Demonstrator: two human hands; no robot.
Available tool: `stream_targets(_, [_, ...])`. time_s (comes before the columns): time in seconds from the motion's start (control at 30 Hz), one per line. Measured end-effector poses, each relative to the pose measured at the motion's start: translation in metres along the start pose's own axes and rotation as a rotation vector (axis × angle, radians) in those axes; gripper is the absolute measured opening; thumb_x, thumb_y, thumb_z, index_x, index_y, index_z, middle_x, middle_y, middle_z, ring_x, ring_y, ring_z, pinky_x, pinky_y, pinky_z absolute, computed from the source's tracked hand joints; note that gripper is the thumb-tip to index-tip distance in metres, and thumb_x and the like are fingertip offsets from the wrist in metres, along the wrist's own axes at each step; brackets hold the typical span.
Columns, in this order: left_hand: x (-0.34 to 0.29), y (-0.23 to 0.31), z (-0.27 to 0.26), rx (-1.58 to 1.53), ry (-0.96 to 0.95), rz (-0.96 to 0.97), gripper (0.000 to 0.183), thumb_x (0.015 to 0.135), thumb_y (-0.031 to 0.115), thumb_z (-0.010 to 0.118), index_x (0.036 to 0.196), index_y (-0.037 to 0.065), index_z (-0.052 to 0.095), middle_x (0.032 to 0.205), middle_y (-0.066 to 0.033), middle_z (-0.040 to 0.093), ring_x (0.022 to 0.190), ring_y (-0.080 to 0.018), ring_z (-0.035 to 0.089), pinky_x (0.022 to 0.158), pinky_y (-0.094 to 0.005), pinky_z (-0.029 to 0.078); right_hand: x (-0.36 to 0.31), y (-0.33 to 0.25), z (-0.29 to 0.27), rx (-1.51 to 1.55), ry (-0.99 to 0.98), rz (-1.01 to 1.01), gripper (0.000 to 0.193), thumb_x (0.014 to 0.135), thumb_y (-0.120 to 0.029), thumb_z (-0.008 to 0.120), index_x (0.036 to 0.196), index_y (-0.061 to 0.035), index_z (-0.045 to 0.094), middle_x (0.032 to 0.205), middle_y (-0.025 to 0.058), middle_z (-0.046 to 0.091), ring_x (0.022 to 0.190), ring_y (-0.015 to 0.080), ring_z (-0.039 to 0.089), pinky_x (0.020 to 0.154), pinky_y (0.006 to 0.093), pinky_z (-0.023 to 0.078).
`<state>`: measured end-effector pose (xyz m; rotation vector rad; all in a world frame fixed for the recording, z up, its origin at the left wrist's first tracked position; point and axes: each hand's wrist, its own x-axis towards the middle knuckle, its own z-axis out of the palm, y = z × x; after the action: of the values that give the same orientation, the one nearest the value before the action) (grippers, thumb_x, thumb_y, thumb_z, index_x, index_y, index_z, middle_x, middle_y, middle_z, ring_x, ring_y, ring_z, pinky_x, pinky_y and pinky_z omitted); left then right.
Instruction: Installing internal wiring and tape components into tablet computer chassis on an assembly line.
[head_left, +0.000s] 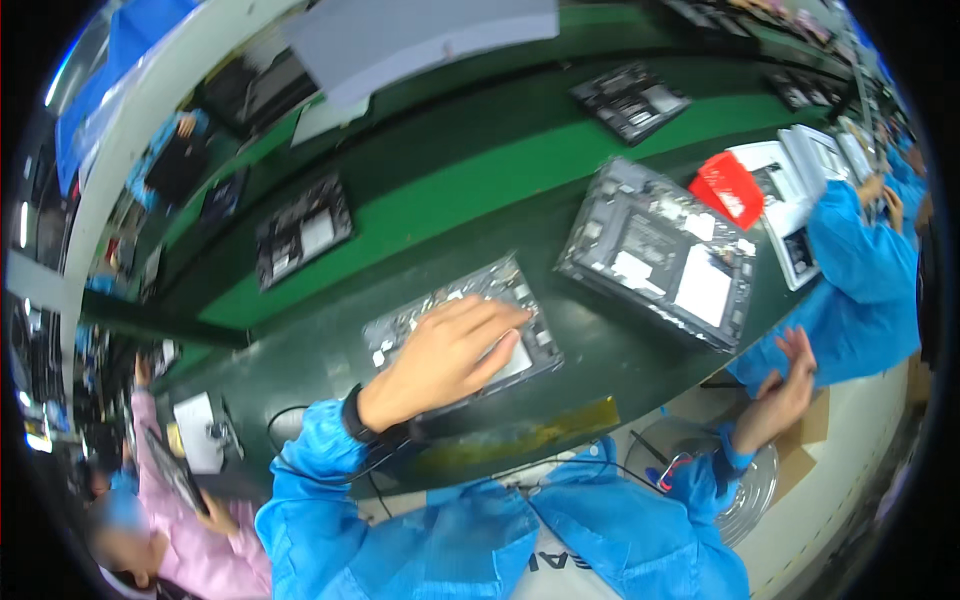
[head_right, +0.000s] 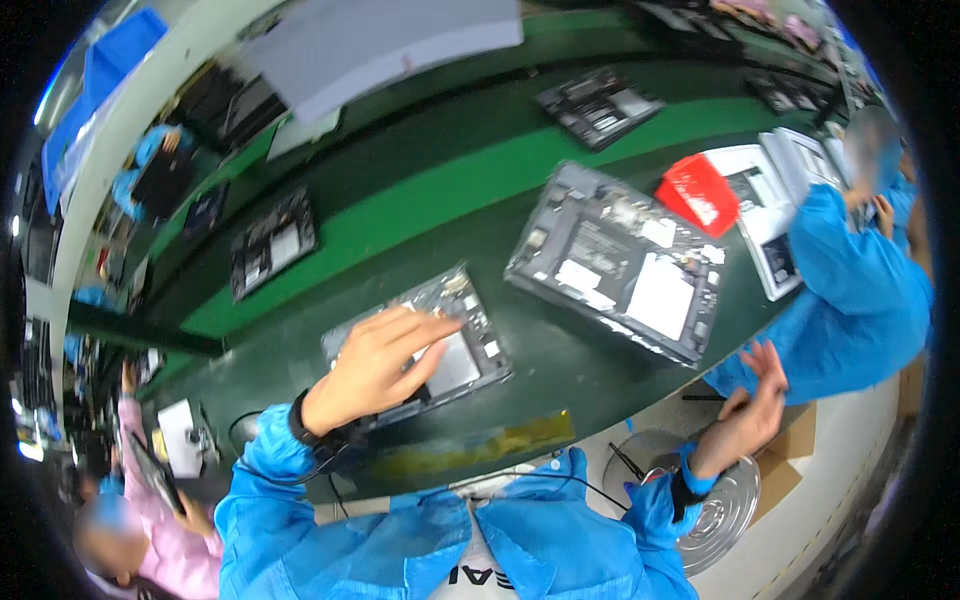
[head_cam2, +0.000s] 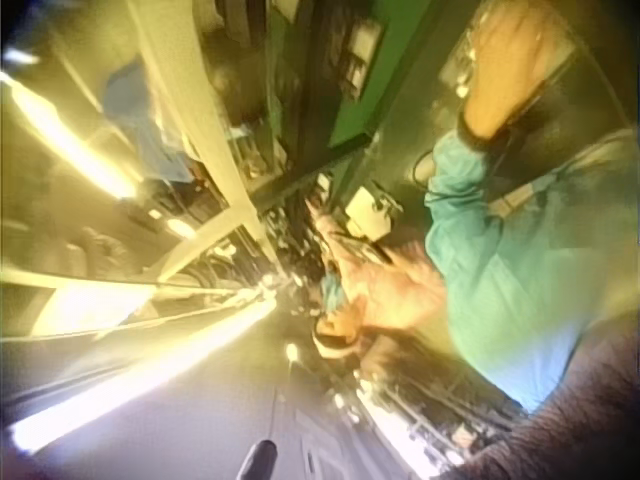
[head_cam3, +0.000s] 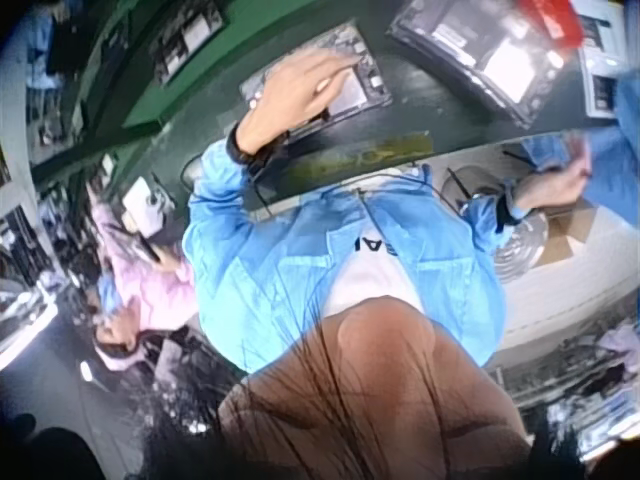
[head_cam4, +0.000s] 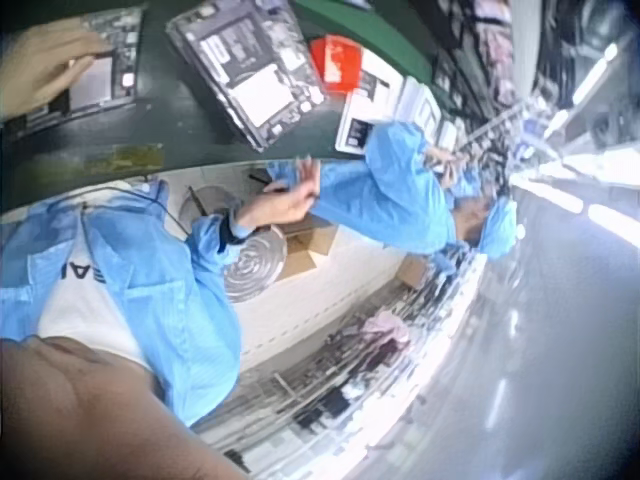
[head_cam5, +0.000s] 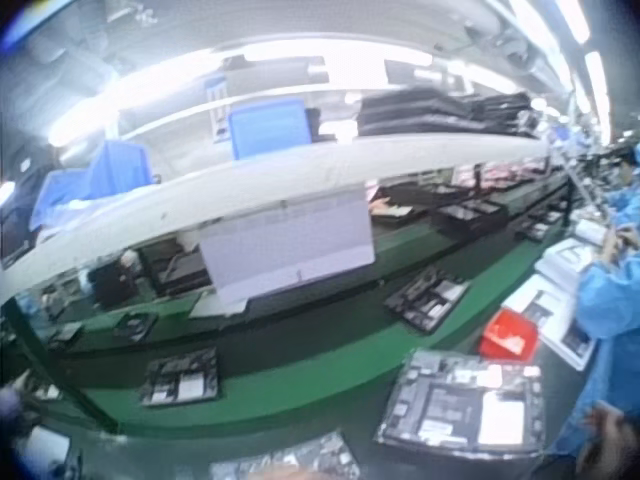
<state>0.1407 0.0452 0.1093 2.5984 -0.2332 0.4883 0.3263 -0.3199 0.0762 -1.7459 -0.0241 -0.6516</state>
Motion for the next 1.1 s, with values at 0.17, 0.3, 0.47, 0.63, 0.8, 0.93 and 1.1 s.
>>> stream_targets(0.17, [-0.102, 0.01, 0.008, 0.215, -0.005, -0.039, 0.03, 0.086, 0.007, 0.076, 0.116, 0.005, 0.074, 0.116, -0.0065, 0.073, 0.084, -0.0221, 0.068, 0.073, -0.034, 0.057, -0.042, 0.01, -0.002, 0.323, -0.633, -0.113, 0.062, 0.112, -0.046, 0.032, 0.102, 0.0, 0.072, 0.091, 0.0074, 0.068, 0.079, 0.0184, 0.064, 0.059, 0.0247, 0.044])
stream_targets(0.3, [-0.122, -0.005, 0.044, 0.469, -0.018, -0.167, 0.044, 0.089, 0.021, 0.077, 0.129, 0.005, 0.07, 0.133, -0.0087, 0.066, 0.101, -0.0225, 0.064, 0.083, -0.0345, 0.055, -0.1, -0.061, 0.119, 0.369, -1.192, 0.202, 0.029, 0.105, -0.021, 0.062, 0.092, 0.0015, 0.073, 0.082, 0.0076, 0.068, 0.072, 0.0133, 0.063, 0.064, 0.0265, 0.049])
stream_targets(0.47, [-0.123, -0.03, 0.055, 0.433, -0.025, -0.074, 0.04, 0.091, 0.027, 0.076, 0.124, 0.006, 0.072, 0.135, -0.0077, 0.066, 0.106, -0.0236, 0.062, 0.087, -0.0352, 0.051, -0.117, -0.048, 0.191, 0.224, -1.457, -0.215, 0.014, 0.093, -0.01, 0.077, 0.105, -0.0026, 0.078, 0.097, 0.0113, 0.078, 0.083, 0.0186, 0.075, 0.07, 0.0309, 0.057])
stream_targets(0.63, [-0.131, -0.049, 0.054, 0.483, 0.043, 0.059, 0.037, 0.09, 0.026, 0.076, 0.122, 0.008, 0.073, 0.135, -0.0063, 0.067, 0.109, -0.023, 0.063, 0.088, -0.0353, 0.051, -0.107, -0.058, 0.204, -0.066, -1.567, -0.784, 0.023, 0.087, -0.008, 0.077, 0.109, -0.0027, 0.075, 0.094, 0.015, 0.073, 0.084, 0.0355, 0.071, 0.075, 0.0407, 0.058])
stream_targets(0.8, [-0.135, -0.06, 0.06, 0.439, 0.052, 0.026, 0.045, 0.086, 0.023, 0.076, 0.128, 0.007, 0.07, 0.138, -0.0053, 0.066, 0.109, -0.0225, 0.063, 0.09, -0.0365, 0.051, -0.132, -0.059, 0.242, -0.002, -1.396, -0.97, 0.022, 0.089, -0.009, 0.076, 0.108, -0.0015, 0.068, 0.095, 0.0131, 0.062, 0.083, 0.0362, 0.066, 0.072, 0.0441, 0.055])
stream_targets(0.93, [-0.134, -0.062, 0.058, 0.369, 0.034, -0.008, 0.048, 0.084, 0.024, 0.075, 0.129, 0.007, 0.07, 0.142, -0.0055, 0.064, 0.111, -0.022, 0.061, 0.092, -0.0359, 0.05, -0.137, -0.031, 0.241, 0.089, -1.436, -0.802, 0.029, 0.086, -0.013, 0.082, 0.11, -0.0015, 0.07, 0.095, 0.0126, 0.065, 0.079, 0.0336, 0.068, 0.069, 0.0408, 0.055])
stream_targets(1.1, [-0.135, -0.062, 0.054, 0.37, -0.056, -0.005, 0.056, 0.085, 0.032, 0.073, 0.132, 0.002, 0.067, 0.144, -0.0101, 0.06, 0.119, -0.0245, 0.058, 0.098, -0.0393, 0.048, -0.137, -0.026, 0.239, 0.126, -1.474, -1.011, 0.037, 0.076, -0.017, 0.088, 0.107, -0.0032, 0.075, 0.096, 0.0084, 0.067, 0.075, 0.0269, 0.069, 0.065, 0.0362, 0.056])
